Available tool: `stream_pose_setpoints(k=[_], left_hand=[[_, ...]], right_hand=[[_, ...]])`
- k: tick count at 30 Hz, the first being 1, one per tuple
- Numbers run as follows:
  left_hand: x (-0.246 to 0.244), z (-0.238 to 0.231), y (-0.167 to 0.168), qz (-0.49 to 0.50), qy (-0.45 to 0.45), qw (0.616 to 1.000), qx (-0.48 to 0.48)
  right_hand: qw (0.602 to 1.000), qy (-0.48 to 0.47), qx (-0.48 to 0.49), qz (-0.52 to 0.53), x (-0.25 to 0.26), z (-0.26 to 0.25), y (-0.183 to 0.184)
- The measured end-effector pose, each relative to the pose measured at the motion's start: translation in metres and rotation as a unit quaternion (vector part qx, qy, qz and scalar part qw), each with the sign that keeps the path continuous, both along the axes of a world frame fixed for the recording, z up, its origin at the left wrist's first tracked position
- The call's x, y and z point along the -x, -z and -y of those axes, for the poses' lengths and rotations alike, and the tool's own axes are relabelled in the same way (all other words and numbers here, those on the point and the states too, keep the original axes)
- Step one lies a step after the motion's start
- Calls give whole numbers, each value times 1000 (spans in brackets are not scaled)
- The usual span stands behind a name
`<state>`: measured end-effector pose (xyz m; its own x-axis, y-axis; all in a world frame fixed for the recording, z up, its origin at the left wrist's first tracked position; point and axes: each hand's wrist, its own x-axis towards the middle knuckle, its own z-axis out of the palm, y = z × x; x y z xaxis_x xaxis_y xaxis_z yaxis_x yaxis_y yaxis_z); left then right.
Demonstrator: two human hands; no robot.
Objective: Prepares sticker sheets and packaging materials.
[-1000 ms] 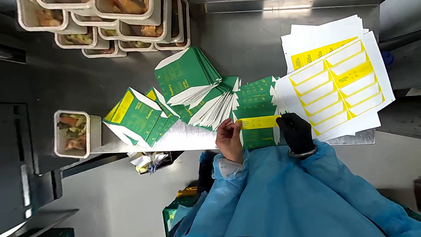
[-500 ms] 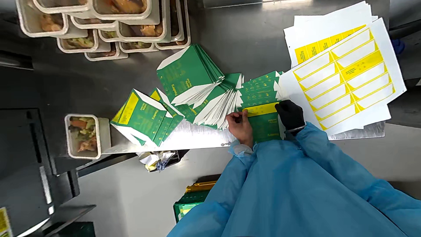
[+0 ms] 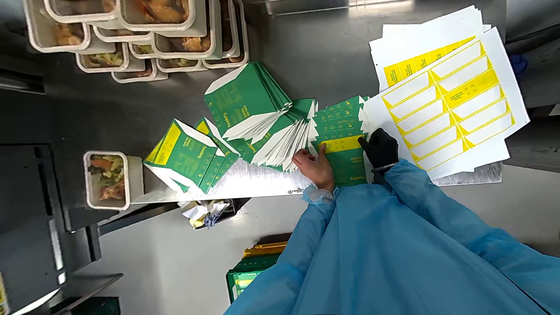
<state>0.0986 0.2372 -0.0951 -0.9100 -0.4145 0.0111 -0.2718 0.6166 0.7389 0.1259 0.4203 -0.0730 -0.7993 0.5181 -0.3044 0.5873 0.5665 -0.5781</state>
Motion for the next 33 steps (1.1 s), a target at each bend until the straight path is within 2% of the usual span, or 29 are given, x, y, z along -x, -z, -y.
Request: stream_pose_setpoints(k=[2, 4, 6, 7, 9, 10, 12, 15, 22, 27, 29, 31, 33], left_hand=[[-5, -2, -5, -21, 47, 998, 32], [-15, 5, -9, -88, 164, 979, 78], [-22, 13, -3, -122, 321, 929, 141], [-27, 15, 1, -116, 390, 897, 172], [-36, 16, 11, -75, 484, 844, 219], [-38, 17, 15, -45, 503, 829, 239], [-37, 21, 21, -1, 490, 830, 268], [-40, 16, 19, 18, 437, 854, 282], [-38, 0, -1, 80, 352, 878, 315], [-31, -7, -22, 190, 255, 892, 322], [-42, -5, -29, 159, 235, 902, 326], [-58, 7, -22, 35, 238, 921, 307], [-64, 13, -18, -28, 281, 920, 272]], right_hand=[[999, -33, -22, 1, -2, -5, -4], [980, -150, -106, -79, -11, -6, -6], [926, -269, -175, -198, -16, -4, -1], [908, -308, -173, -227, -20, 1, 6], [899, -365, -136, -200, -30, 7, 24], [896, -393, -131, -163, -34, 6, 31], [890, -416, -149, -112, -37, -1, 36], [899, -386, -168, -120, -42, -10, 38], [895, -381, -204, -108, -51, -34, 39], [892, -387, -213, -101, -52, -43, 42], [892, -390, -210, -94, -52, -43, 40], [890, -393, -210, -97, -53, -43, 33], [881, -401, -207, -144, -49, -44, 23]])
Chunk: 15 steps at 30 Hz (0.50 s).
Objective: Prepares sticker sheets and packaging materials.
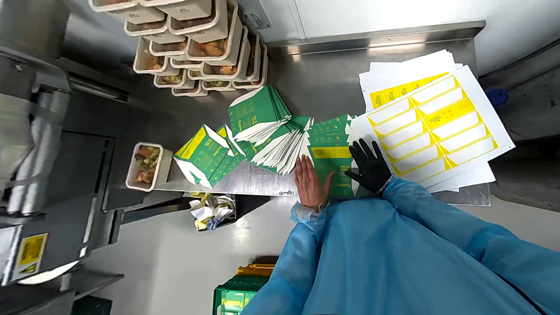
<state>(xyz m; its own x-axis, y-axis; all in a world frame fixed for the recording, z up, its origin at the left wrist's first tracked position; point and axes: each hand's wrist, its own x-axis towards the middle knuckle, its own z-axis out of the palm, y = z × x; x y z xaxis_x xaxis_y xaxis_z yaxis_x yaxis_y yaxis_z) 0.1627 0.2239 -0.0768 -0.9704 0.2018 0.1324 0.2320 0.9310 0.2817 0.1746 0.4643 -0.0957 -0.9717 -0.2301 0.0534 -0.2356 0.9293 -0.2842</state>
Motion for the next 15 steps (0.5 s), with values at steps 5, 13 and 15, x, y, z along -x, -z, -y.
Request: stream_pose_setpoints(k=[5, 13, 15], left_hand=[[0, 3, 15, 79, 145, 986, 35], [-13, 5, 0, 160, 208, 953, 150], [-11, 13, -10, 183, 256, 938, 148]], right_hand=[[993, -88, 66, 50, -1, 7, 0], [992, 40, 115, 12, -10, -25, -11], [986, 84, 146, 6, -17, -44, -20]])
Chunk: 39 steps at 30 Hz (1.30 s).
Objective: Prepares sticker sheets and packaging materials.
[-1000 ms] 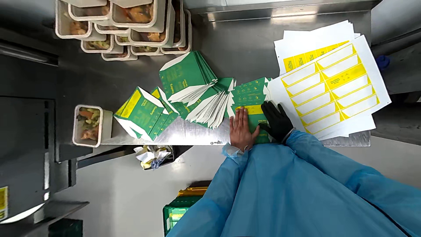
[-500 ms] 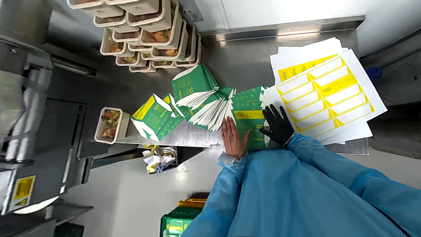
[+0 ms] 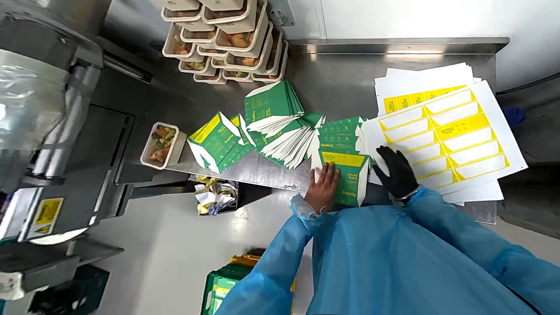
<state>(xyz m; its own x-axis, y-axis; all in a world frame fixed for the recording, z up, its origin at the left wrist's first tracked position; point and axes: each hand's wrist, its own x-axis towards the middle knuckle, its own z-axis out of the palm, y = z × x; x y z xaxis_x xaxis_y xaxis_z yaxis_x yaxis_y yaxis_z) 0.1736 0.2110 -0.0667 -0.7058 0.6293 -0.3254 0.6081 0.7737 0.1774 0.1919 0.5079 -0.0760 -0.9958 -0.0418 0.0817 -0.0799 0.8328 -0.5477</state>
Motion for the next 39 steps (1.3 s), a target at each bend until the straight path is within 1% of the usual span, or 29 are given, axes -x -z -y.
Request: stream_pose_setpoints(k=[2, 3, 5, 7, 9, 10, 11, 12, 13, 15, 16, 17, 18, 19, 21, 23, 24, 26, 27, 28, 29, 30, 31, 32, 34, 35, 37, 38, 39], left_hand=[[6, 9, -9, 35, 33, 999, -25], [9, 15, -13, 30, 45, 997, -54], [14, 30, -33, -45, 47, 983, -171], [18, 51, -64, -131, -19, 942, -308], [21, 85, -89, -247, -136, 881, -380], [26, 109, -96, -317, -192, 851, -372], [35, 135, -97, -382, -252, 826, -329], [47, 163, -94, -421, -316, 805, -275], [63, 190, -88, -425, -378, 789, -234], [98, 246, -64, -371, -454, 790, -181], [116, 273, -45, -340, -461, 804, -159], [131, 298, -25, -290, -456, 831, -130], [146, 318, -9, -217, -445, 863, -97], [160, 330, 2, -142, -439, 885, -61], [181, 337, 8, -36, -457, 889, -22], [190, 339, -3, -24, -471, 881, -40], [189, 332, -14, -57, -468, 879, -65], [171, 296, -36, -148, -461, 866, -128], [155, 269, -45, -170, -447, 861, -174], [136, 236, -52, -159, -428, 859, -232], [115, 196, -56, -120, -414, 849, -305], [91, 153, -57, -55, -406, 822, -396], [67, 108, -57, 38, -394, 780, -485], [43, 65, -55, 157, -368, 741, -540], [7, -11, -39, 390, -279, 676, -560], [-5, -45, -33, 465, -253, 643, -553], [-20, -95, -34, 533, -270, 592, -541], [-24, -113, -37, 533, -309, 576, -537], [-22, -128, -42, 520, -349, 577, -524]], right_hand=[[999, 43, 28, -5, -9, -18, -9], [997, 64, 34, -6, -13, -26, -13], [995, 93, 28, 2, -21, -39, -21], [993, 119, 15, 16, -28, -51, -30], [989, 147, 3, 19, -33, -60, -35], [987, 158, -7, 24, -36, -64, -34], [985, 168, -22, 35, -41, -70, -30], [983, 171, -38, 45, -48, -76, -24], [984, 159, -56, 53, -55, -83, -16], [987, 95, -109, 72, -73, -97, 1], [985, 54, -141, 88, -82, -100, 7], [979, 19, -171, 109, -90, -101, 13], [972, -8, -197, 128, -99, -101, 18], [967, -29, -215, 136, -106, -100, 20], [962, -50, -231, 139, -112, -105, 20], [960, -63, -240, 127, -115, -110, 22], [960, -74, -243, 116, -117, -114, 25], [963, -102, -228, 102, -125, -123, 27], [968, -114, -200, 98, -129, -127, 27], [975, -112, -174, 80, -132, -128, 23], [982, -97, -155, 56, -133, -126, 17], [986, -69, -145, 34, -131, -118, 7], [989, -28, -143, 24, -125, -107, -7], [990, 22, -139, 30, -118, -95, -23], [983, 122, -136, 28, -103, -72, -51], [979, 139, -151, 8, -95, -60, -59], [978, 121, -167, -42, -78, -31, -68], [982, 94, -156, -57, -74, -19, -68], [988, 60, -126, -66, -72, -10, -67]])
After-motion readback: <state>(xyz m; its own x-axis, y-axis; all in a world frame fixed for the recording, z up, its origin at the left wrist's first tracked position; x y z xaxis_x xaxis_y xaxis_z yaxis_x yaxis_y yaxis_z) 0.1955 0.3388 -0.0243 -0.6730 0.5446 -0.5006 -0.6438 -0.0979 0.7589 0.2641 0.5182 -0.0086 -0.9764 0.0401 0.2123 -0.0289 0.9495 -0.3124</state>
